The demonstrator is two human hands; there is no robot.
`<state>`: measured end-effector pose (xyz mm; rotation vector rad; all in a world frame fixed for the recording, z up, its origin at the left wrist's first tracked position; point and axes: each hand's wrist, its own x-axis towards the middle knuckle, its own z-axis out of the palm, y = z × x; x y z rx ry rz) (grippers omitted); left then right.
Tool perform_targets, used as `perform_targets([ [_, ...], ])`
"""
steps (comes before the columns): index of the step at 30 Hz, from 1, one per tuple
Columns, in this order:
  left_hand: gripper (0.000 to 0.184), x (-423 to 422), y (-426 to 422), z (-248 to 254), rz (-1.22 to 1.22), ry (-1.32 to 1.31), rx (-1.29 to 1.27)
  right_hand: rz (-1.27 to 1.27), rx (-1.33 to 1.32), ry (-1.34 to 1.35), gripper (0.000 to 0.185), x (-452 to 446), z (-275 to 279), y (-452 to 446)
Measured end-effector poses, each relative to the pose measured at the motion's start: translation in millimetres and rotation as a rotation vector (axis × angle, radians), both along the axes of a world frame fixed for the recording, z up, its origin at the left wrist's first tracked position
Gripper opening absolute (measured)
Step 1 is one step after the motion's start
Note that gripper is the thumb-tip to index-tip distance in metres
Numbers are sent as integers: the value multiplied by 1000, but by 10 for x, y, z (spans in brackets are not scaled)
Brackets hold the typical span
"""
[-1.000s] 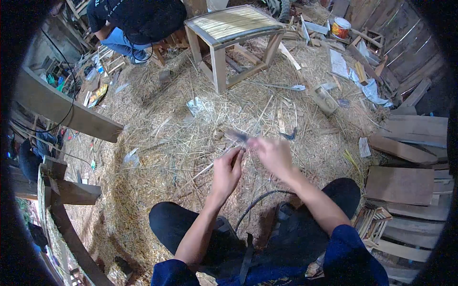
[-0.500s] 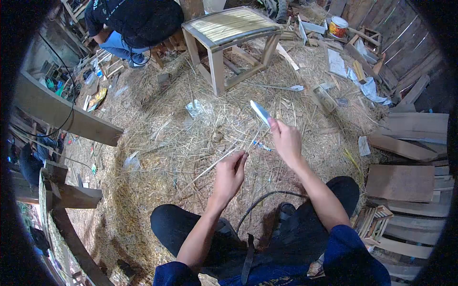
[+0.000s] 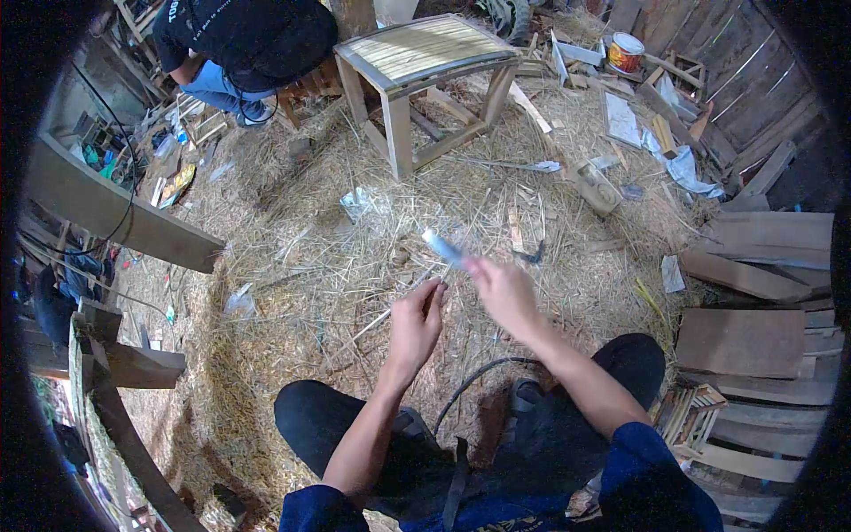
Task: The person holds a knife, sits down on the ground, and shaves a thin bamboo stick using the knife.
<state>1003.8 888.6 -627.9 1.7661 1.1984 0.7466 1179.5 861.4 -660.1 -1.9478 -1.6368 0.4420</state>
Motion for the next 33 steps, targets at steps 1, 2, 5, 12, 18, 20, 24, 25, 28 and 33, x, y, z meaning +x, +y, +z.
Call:
perform_targets([
  [1,21,-7,15,-38,-2,-14,14,115,29,-85,39,-37,3,-25],
  [2,21,-17,26,-86,-4,-25,28,81,56,-111,39,-7,22,-10],
  [5,22,7,13,-29,-16,-50,63,-75,36,-2,41,194,237,157],
  [12,21,-22,64,-129,-21,-12,41,121,36,-130,42,9,118,34],
  [18,25,-125,96,-93,-49,181,297,-218,114,-34,39,275,522,108],
  [20,20,-180,118,-32,-89,302,301,-175,123,-19,40,224,563,69],
  [24,16,-175,109,-30,-102,342,373,-9,66,-7,36,191,504,4],
  [25,16,-176,109,-29,-88,370,398,33,23,-21,35,195,476,3],
  [28,17,-192,128,-24,-38,433,466,77,-66,55,35,162,461,0],
  [33,18,-212,159,38,23,499,555,93,-251,237,30,126,427,6],
])
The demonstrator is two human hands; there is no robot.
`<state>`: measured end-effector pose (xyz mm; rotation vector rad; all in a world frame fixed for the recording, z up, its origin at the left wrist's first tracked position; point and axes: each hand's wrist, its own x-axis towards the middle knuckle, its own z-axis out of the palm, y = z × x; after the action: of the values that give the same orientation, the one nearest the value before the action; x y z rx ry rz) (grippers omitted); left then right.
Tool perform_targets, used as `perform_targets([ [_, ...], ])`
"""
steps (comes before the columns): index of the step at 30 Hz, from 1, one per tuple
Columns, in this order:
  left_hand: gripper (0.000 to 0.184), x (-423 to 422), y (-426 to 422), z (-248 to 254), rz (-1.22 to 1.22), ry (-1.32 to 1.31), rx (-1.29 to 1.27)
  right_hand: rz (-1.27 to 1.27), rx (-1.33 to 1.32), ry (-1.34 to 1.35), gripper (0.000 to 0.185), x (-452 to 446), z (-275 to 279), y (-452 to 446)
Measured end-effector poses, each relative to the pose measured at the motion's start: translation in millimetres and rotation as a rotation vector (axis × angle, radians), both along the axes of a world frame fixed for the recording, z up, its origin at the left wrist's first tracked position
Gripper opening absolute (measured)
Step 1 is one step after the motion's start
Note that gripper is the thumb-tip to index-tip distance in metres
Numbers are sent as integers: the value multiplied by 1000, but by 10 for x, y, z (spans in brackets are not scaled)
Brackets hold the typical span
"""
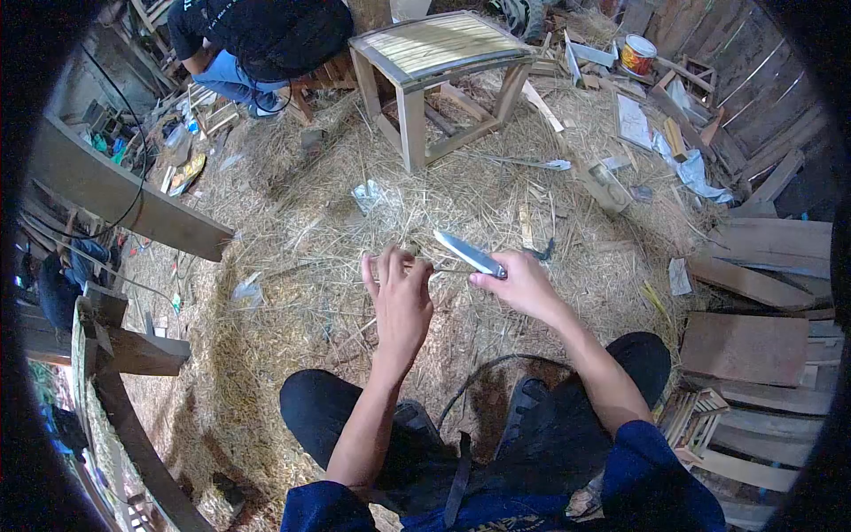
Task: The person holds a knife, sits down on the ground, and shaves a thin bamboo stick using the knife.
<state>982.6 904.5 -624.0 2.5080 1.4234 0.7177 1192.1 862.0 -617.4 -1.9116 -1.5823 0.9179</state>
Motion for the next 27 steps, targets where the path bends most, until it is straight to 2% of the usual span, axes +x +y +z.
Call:
perform_targets([
  [3,30,87,-66,142,142,4,148,-49,-17,127,28,18,-132,18],
  [6,48,121,-47,194,213,-174,135,-133,122,277,27,1,-366,50],
  [9,55,162,-52,58,168,-552,-67,-212,87,324,25,-83,-327,34],
  [10,52,172,-31,-39,141,-599,-117,-220,133,343,23,-134,-362,29],
  [13,49,215,-72,-253,62,-1037,-734,-240,206,413,19,-287,-452,-21],
  [14,42,255,-56,-346,48,-999,-685,-245,188,445,19,-323,-433,-43],
  [17,36,278,-88,-338,-2,-999,-836,-270,179,510,15,-400,-431,-86],
  [19,29,316,-118,-285,-16,-1015,-776,-292,184,535,17,-413,-491,-95],
  [22,27,318,-107,-348,-47,-951,-739,-283,299,560,10,-473,-489,-115],
  [25,28,318,-105,-319,-47,-938,-782,-268,253,528,10,-449,-525,-141],
  [27,30,318,-104,-327,-52,-924,-800,-248,232,497,20,-421,-599,-134],
])
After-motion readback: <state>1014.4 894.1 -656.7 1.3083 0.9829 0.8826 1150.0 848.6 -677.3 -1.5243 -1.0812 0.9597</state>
